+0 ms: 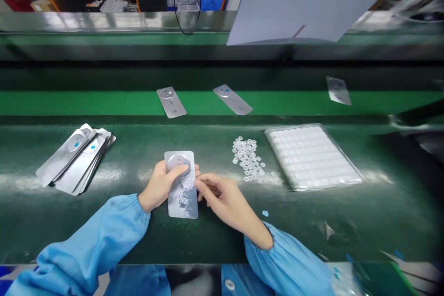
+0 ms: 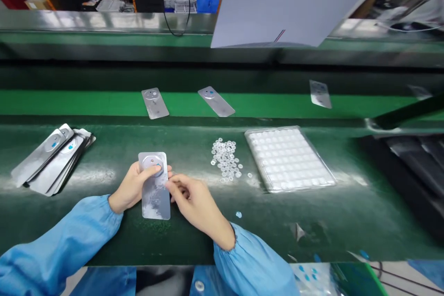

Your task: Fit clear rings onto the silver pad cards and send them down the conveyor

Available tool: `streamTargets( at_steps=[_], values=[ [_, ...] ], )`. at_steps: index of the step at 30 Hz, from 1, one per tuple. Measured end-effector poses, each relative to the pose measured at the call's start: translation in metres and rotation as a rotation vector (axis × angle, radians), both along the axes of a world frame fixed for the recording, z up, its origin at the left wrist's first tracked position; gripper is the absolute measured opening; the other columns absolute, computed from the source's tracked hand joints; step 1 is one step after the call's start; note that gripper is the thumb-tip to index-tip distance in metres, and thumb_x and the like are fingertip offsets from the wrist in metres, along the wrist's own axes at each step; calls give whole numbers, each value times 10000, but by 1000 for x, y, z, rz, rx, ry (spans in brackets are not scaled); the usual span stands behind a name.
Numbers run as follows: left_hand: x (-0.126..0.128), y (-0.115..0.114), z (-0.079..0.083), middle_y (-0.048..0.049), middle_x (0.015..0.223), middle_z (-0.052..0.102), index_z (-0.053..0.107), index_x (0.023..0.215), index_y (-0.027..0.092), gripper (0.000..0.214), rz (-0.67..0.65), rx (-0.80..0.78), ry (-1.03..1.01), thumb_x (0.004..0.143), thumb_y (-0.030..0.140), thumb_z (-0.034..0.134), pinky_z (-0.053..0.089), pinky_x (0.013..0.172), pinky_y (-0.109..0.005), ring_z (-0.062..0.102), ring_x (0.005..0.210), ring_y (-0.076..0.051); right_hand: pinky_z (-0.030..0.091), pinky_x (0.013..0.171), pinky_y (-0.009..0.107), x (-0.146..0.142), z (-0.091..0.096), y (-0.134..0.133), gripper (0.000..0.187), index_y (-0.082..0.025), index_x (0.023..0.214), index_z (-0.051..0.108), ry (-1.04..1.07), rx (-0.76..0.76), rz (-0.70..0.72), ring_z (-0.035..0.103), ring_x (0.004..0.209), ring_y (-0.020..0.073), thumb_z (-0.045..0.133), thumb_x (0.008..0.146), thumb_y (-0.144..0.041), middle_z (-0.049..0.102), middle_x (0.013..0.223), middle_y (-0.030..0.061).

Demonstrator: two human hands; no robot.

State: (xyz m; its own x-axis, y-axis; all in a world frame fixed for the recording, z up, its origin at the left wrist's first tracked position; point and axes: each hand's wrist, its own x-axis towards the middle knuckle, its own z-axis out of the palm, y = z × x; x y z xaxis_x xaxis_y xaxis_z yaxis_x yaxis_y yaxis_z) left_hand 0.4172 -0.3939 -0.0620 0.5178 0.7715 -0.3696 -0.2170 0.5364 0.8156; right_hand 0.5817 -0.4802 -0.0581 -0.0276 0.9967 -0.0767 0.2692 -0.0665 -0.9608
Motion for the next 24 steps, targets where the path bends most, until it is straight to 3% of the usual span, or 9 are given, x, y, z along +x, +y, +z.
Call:
streamTargets(
  at_steps=[3,5,7,12,17,24],
  values=[
    [-2,-4,-2,-49,703,727,748,783,115,283,-17,82,61,789,389,818,519,606,-227,647,620,-143,572,591,258,-2,8,-1,169,-197,1096,689,-210,316,-213,713,713,170,578,1038,-310,753,890,56],
    [-2,-7,-1,-8,640,662,701,706,124,292,-20,177,95,818,377,791,450,548,-198,563,567,-103,595,661,278,-4,11,1,172,-205,1160,688,-369,510,-221,721,804,181,574,1032,-197,750,979,70],
    [-1,-8,-1,7,648,636,685,717,127,284,-39,257,109,831,369,779,413,535,-192,526,572,-93,606,730,296,-6,12,4,224,-199,1194,689,-496,597,-158,718,879,192,560,1026,-127,733,1020,84],
    [-5,-9,-6,-19,769,693,722,885,134,234,-80,247,83,869,367,715,460,613,-223,587,674,-137,611,750,300,-7,4,11,204,-157,1170,699,-643,632,-117,718,852,185,575,1020,-95,719,998,93],
    [-9,-11,-14,-16,718,669,713,794,152,295,-56,187,111,905,414,638,452,588,-244,581,672,-160,597,689,275,-7,3,10,150,-169,1114,700,-743,651,-109,715,785,164,577,1036,-135,733,948,70],
    [-7,-10,-10,-19,717,668,737,773,173,309,-45,164,161,849,462,657,452,587,-269,582,690,-181,557,587,266,-10,0,13,107,-158,1047,659,-866,665,-90,718,752,167,552,1048,-154,733,939,76]
  ],
)
